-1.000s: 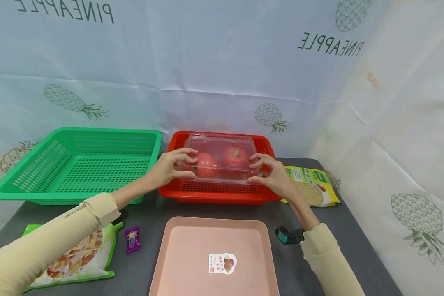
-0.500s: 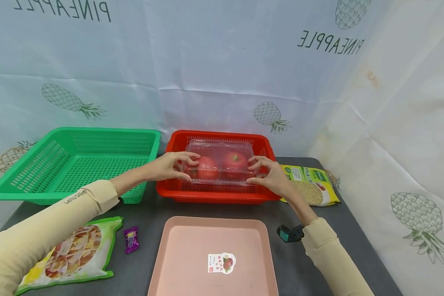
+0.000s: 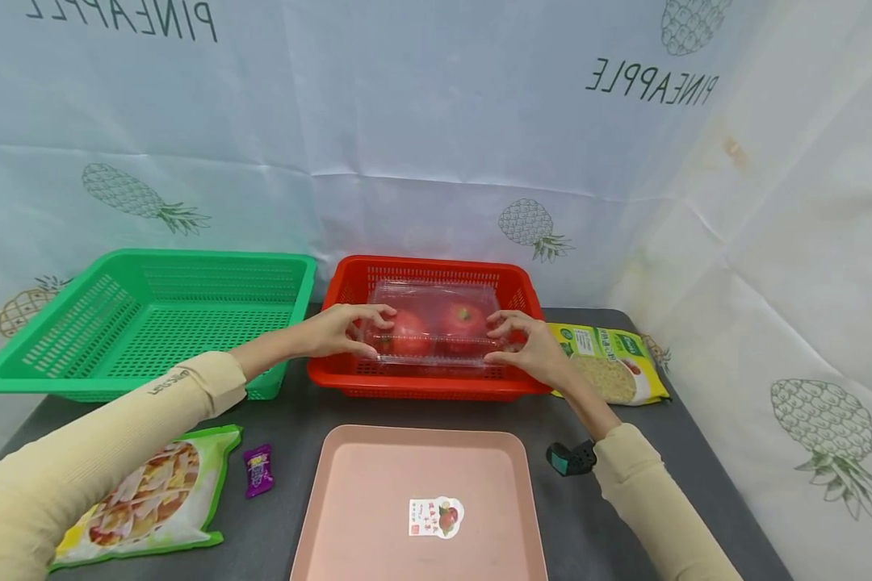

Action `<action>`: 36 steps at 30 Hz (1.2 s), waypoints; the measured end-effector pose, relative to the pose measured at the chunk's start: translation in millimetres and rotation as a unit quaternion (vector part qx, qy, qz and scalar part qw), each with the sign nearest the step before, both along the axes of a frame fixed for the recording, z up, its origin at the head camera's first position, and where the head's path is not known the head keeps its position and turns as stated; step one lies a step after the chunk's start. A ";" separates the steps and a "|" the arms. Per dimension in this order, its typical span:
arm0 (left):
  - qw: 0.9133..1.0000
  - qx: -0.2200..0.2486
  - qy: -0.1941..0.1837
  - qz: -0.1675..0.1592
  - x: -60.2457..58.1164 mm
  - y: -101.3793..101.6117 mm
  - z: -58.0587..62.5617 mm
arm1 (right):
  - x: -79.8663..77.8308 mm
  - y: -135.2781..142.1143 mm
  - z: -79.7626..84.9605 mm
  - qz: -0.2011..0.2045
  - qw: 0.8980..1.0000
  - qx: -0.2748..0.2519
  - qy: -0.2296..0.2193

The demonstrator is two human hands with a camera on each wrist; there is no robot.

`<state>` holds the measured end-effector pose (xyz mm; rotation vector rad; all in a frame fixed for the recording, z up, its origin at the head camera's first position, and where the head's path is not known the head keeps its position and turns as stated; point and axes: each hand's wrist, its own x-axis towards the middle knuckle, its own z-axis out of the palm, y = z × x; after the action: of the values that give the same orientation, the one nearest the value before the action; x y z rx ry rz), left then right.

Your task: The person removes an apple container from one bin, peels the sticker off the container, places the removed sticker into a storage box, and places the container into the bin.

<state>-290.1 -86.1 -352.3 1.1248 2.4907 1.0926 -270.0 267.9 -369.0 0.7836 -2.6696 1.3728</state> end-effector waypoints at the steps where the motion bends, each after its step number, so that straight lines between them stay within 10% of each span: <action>1: 1.000 -0.005 0.001 -0.002 -0.1 0.8 -0.5 | -0.1 0.3 0.2 -0.002 1.000 0.010 -0.006; 26: 0.997 -0.058 0.054 0.018 -2.1 19.0 -6.1 | -20.1 -7.1 5.8 -0.009 0.991 0.134 -0.022; 36: 0.995 -0.092 0.013 0.047 -1.9 24.0 -5.0 | -20.7 -8.7 4.8 0.003 0.988 0.151 -0.025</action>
<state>-292.0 -62.0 -357.3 0.9850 2.6240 0.8547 -290.7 259.2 -364.2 0.7890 -2.9579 1.0124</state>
